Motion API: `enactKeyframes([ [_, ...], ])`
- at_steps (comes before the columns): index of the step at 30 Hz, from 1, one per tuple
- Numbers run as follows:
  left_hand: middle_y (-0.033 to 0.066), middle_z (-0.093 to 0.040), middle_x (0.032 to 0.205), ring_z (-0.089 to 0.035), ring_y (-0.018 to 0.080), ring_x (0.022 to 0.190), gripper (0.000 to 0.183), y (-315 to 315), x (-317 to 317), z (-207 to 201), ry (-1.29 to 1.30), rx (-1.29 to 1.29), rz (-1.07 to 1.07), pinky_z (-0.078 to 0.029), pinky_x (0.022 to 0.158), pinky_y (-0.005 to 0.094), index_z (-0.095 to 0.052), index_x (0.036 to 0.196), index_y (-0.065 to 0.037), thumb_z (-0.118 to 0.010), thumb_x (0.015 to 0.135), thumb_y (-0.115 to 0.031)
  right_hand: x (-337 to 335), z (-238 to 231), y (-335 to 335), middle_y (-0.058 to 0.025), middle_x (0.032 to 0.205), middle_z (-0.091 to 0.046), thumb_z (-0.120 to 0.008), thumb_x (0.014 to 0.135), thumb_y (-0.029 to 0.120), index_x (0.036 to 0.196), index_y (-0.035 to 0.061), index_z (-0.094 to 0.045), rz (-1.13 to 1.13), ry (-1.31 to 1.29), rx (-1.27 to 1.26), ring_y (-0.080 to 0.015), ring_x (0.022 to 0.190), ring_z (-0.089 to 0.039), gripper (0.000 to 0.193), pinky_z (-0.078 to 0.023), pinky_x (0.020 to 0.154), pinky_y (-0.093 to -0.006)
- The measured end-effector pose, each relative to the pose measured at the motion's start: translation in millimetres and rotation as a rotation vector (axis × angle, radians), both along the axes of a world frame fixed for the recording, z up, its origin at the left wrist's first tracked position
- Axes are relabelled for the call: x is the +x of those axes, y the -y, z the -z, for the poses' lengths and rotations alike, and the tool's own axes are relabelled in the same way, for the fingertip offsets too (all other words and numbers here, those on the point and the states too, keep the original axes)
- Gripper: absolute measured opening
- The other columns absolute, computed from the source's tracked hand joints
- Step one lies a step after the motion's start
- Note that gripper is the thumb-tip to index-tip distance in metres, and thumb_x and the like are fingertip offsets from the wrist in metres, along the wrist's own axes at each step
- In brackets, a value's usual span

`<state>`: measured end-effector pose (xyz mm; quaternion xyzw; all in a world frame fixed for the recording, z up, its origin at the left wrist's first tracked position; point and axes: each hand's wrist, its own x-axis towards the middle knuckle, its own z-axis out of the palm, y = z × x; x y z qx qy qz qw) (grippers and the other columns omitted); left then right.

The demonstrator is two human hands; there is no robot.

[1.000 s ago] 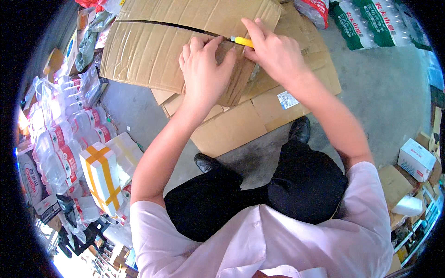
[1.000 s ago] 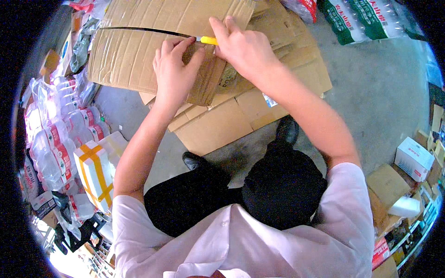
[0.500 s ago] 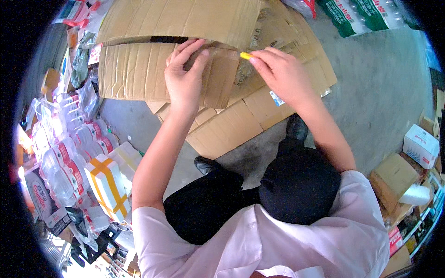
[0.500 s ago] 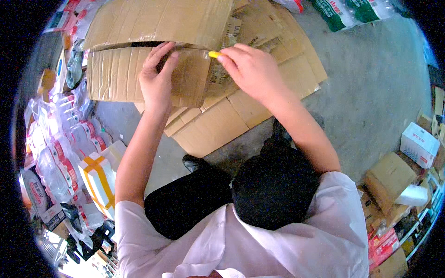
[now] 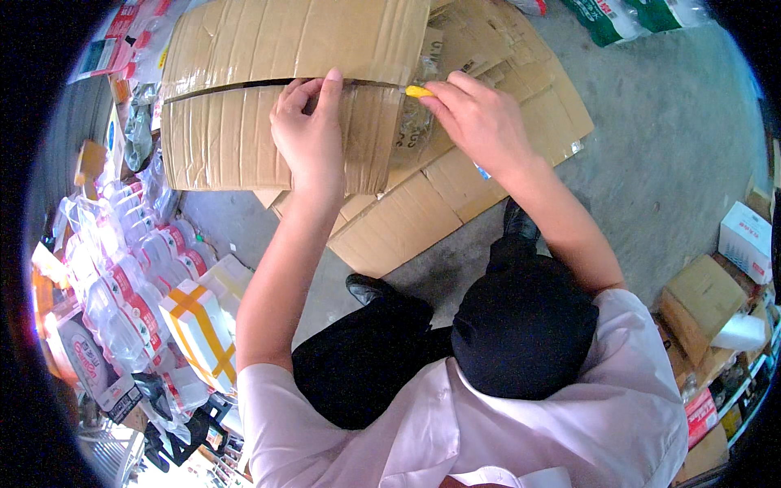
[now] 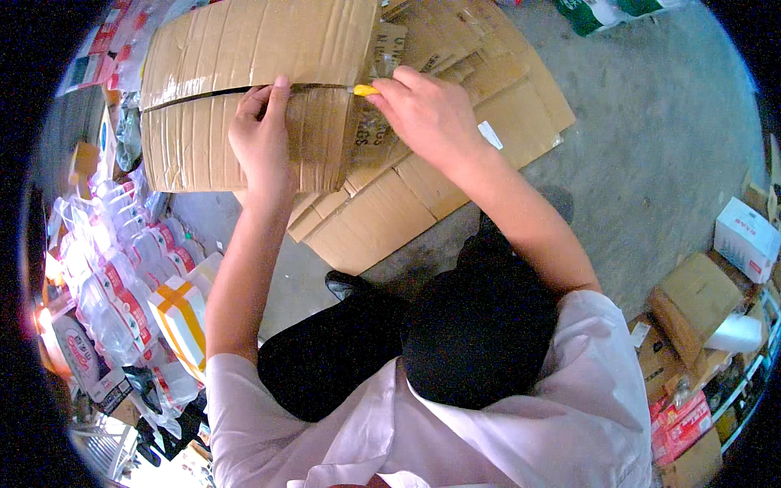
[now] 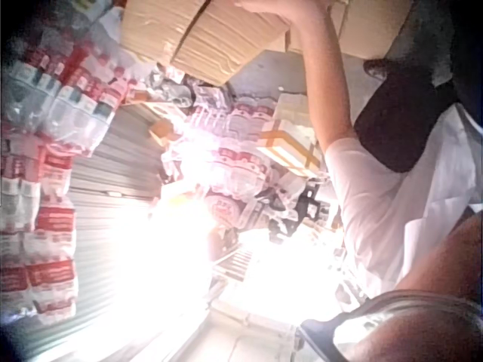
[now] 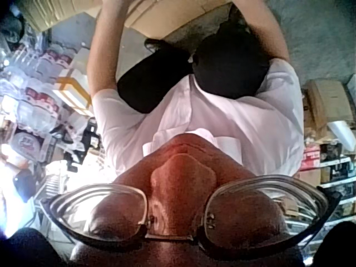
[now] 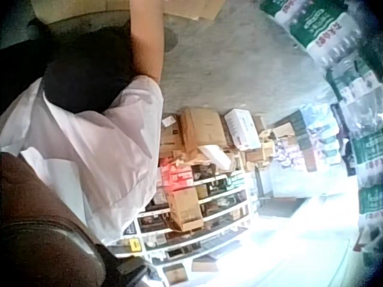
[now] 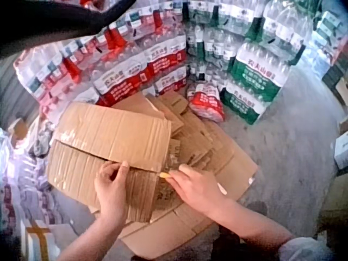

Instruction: The person breaks down cardboard boxes by cutting through packing tape with a utility knife and flattening the cardboard into a stack.

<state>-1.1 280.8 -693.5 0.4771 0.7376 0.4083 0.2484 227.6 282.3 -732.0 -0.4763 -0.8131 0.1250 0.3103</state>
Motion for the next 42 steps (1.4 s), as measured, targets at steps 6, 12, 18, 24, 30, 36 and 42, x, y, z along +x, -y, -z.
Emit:
enactKeyframes([
  [6, 0.0077, -0.074, 0.116, -0.066, 0.0151, 0.106, 0.027, 1, 3, 7, 0.077, 0.08, -0.005, -0.05, 0.098, 0.0285, -0.077, 0.112, 0.005, -0.079, 0.097, -0.018, -1, -1, -2, -0.0039, 0.085, -0.063, -0.075, 0.096, 0.03, 0.098, 0.0124, -0.075, 0.133, 0.059, 0.034, -0.0257, 0.07, -0.071, 0.018, -0.057, 0.057, -0.0387],
  [12, 0.0072, -0.074, 0.114, -0.066, 0.0138, 0.103, 0.026, 3, -2, 18, -0.031, 0.123, 0.02, -0.051, 0.094, 0.028, -0.076, 0.117, 0.002, -0.078, 0.098, -0.016, 2, 1, -9, -0.003, 0.085, -0.063, -0.073, 0.097, 0.032, 0.1, 0.0137, -0.076, 0.131, 0.064, 0.016, -0.0265, 0.07, -0.071, 0.018, -0.057, 0.058, -0.0392],
  [18, 0.005, -0.072, 0.106, -0.064, 0.0124, 0.096, 0.025, 6, -5, 20, -0.06, 0.127, 0.039, -0.051, 0.089, 0.0278, -0.074, 0.116, 0.002, -0.075, 0.101, -0.018, 18, 2, -8, -0.0044, 0.089, -0.068, -0.07, 0.1, 0.035, 0.104, 0.0129, -0.076, -0.015, 0.027, -0.101, -0.0293, 0.074, -0.072, 0.023, -0.059, 0.062, -0.0417],
  [24, 0.0182, -0.071, 0.128, -0.06, 0.033, 0.127, 0.033, 15, -11, 17, -0.006, 0.135, 0.081, -0.045, 0.112, 0.0435, -0.073, 0.12, 0.002, -0.075, 0.098, -0.023, 78, 41, -14, -0.0143, 0.1, -0.075, -0.069, 0.102, 0.031, 0.111, 0.0074, -0.076, 0.214, 0.089, -0.263, -0.0416, 0.085, -0.071, 0.026, -0.057, 0.073, -0.0489],
  [30, 0.019, -0.061, 0.146, -0.049, 0.0368, 0.143, 0.047, 27, -18, 12, -0.386, 0.157, 0.242, -0.034, 0.122, 0.0485, -0.063, 0.138, 0.001, -0.072, 0.099, -0.023, 228, 171, -25, -0.0201, 0.1, -0.078, -0.075, 0.095, 0.029, 0.111, 0.0059, -0.079, 0.746, 0.179, -0.507, -0.0401, 0.093, -0.075, 0.028, -0.059, 0.082, -0.0484],
  [36, 0.0151, -0.052, 0.158, -0.038, 0.0353, 0.154, 0.06, 31, -18, -5, -0.768, 0.101, 0.376, -0.022, 0.129, 0.0552, -0.055, 0.149, 0.0, -0.072, 0.097, -0.025, 306, 229, -67, -0.0168, 0.102, -0.08, -0.076, 0.091, 0.025, 0.115, 0.009, -0.081, 0.866, 0.134, -0.54, -0.0338, 0.096, -0.078, 0.029, -0.06, 0.086, -0.0446],
  [42, 0.012, -0.055, 0.153, -0.044, 0.032, 0.15, 0.065, 33, -28, -30, -0.998, 0.085, 0.462, -0.023, 0.128, 0.0569, -0.058, 0.146, -0.004, -0.076, 0.093, -0.037, 282, 244, -109, -0.0187, 0.11, -0.078, -0.074, 0.09, 0.025, 0.117, 0.0119, -0.081, 0.768, 0.179, -0.65, -0.0351, 0.106, -0.075, 0.031, -0.059, 0.093, -0.0449],
])
